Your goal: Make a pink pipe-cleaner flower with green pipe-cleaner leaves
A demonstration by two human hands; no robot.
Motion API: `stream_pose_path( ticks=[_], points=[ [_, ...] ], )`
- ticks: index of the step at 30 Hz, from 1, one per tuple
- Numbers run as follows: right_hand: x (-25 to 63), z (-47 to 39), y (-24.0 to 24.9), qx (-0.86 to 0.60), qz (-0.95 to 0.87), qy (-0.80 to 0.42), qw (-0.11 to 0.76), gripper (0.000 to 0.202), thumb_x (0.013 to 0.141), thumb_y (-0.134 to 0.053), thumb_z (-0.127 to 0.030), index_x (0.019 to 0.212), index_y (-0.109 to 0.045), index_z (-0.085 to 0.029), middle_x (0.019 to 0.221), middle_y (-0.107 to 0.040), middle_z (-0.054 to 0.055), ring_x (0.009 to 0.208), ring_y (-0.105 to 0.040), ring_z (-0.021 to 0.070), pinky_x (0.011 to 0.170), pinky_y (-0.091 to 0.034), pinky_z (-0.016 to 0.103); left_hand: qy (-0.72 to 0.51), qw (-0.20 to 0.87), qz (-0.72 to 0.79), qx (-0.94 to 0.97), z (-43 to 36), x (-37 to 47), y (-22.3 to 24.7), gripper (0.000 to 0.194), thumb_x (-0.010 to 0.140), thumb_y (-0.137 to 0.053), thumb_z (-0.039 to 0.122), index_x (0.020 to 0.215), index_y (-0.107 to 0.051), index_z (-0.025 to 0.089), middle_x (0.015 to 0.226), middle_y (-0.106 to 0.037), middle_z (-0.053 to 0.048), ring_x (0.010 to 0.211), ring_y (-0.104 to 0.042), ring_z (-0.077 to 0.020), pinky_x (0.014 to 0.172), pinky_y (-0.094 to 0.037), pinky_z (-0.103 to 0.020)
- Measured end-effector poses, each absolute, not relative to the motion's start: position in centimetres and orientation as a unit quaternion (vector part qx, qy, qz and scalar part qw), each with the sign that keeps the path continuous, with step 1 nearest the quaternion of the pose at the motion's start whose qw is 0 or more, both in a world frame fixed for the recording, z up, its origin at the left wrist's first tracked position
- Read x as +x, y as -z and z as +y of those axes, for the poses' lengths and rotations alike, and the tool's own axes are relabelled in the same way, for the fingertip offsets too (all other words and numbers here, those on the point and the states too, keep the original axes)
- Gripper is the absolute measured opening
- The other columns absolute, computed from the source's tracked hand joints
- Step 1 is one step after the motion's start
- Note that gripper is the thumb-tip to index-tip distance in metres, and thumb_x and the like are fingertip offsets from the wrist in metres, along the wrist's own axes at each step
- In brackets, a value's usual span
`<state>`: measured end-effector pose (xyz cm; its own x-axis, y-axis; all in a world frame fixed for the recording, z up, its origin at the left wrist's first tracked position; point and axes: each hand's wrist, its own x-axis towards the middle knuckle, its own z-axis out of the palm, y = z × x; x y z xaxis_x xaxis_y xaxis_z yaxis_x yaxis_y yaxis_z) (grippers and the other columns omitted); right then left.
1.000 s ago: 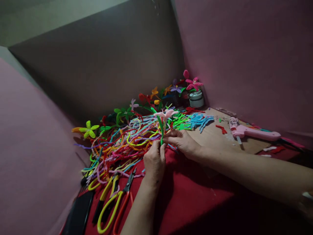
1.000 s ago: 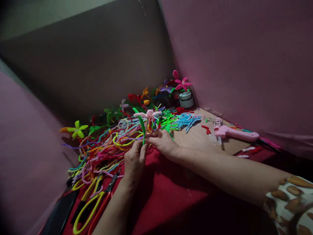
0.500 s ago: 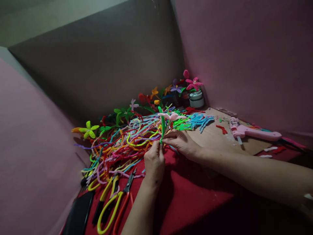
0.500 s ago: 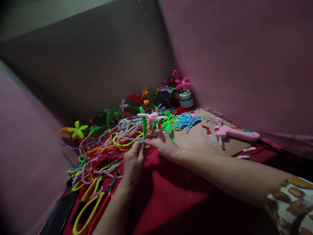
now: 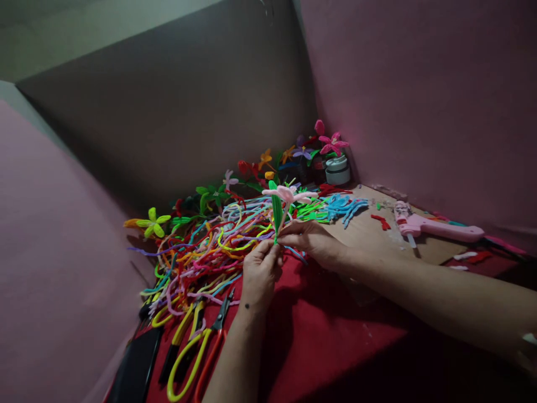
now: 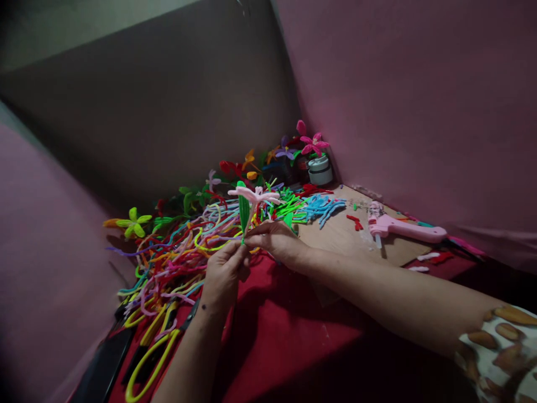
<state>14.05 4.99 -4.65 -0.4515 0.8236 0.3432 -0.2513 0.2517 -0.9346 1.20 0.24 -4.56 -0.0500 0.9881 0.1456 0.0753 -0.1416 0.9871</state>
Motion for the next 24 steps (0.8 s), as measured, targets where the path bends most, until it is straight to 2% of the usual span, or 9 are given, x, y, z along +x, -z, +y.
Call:
stream_pose_path(
  ticks=[5,13,18,24],
  points=[
    [14.5,4.8,4.2,-0.213,-0.631,-0.582,0.467,0.022,0.069,-0.059,-0.030,0.079,-0.071,-0.014,0.071,-0.065,0.002,0.069,-0.056,0.0139,0.067,-0.040,0.025,-0.534,0.503,0.443,0.515,0.3,0.9,4.5,0.024,0.074,-0.059,0.035,0.064,-0.048,0.015,0.048,-0.040,0.007,0.034,-0.026,-0.0013,0.033,-0.022,-0.016],
    [14.5,5.2,3.9,-0.234,-0.549,-0.660,0.456,0.022,0.057,-0.071,-0.024,0.077,-0.071,-0.013,0.066,-0.063,0.001,0.063,-0.054,0.0108,0.066,-0.041,0.025,-0.501,0.604,0.404,0.470,-0.1,0.6,3.7,0.019,0.074,-0.060,0.031,0.071,-0.052,0.014,0.045,-0.041,0.008,0.031,-0.022,0.0000,0.032,-0.019,-0.013],
    [14.4,5.6,4.4,-0.185,-0.530,-0.722,0.404,0.025,0.058,-0.070,-0.023,0.080,-0.071,-0.012,0.063,-0.063,0.001,0.058,-0.053,0.0094,0.062,-0.040,0.025,-0.456,0.667,0.381,0.449,-0.2,0.0,3.7,0.019,0.075,-0.060,0.030,0.072,-0.053,0.013,0.043,-0.037,0.009,0.030,-0.017,0.0008,0.031,-0.021,-0.012],
    [14.5,5.1,4.0,-0.187,-0.547,-0.692,0.432,0.016,0.058,-0.070,-0.021,0.069,-0.069,-0.011,0.062,-0.062,0.001,0.058,-0.052,0.0096,0.062,-0.040,0.025,-0.448,0.680,0.366,0.451,-0.1,-0.1,3.8,0.016,0.076,-0.058,0.029,0.077,-0.054,0.013,0.045,-0.038,0.008,0.031,-0.017,0.0002,0.031,-0.022,-0.013]
  ],
)
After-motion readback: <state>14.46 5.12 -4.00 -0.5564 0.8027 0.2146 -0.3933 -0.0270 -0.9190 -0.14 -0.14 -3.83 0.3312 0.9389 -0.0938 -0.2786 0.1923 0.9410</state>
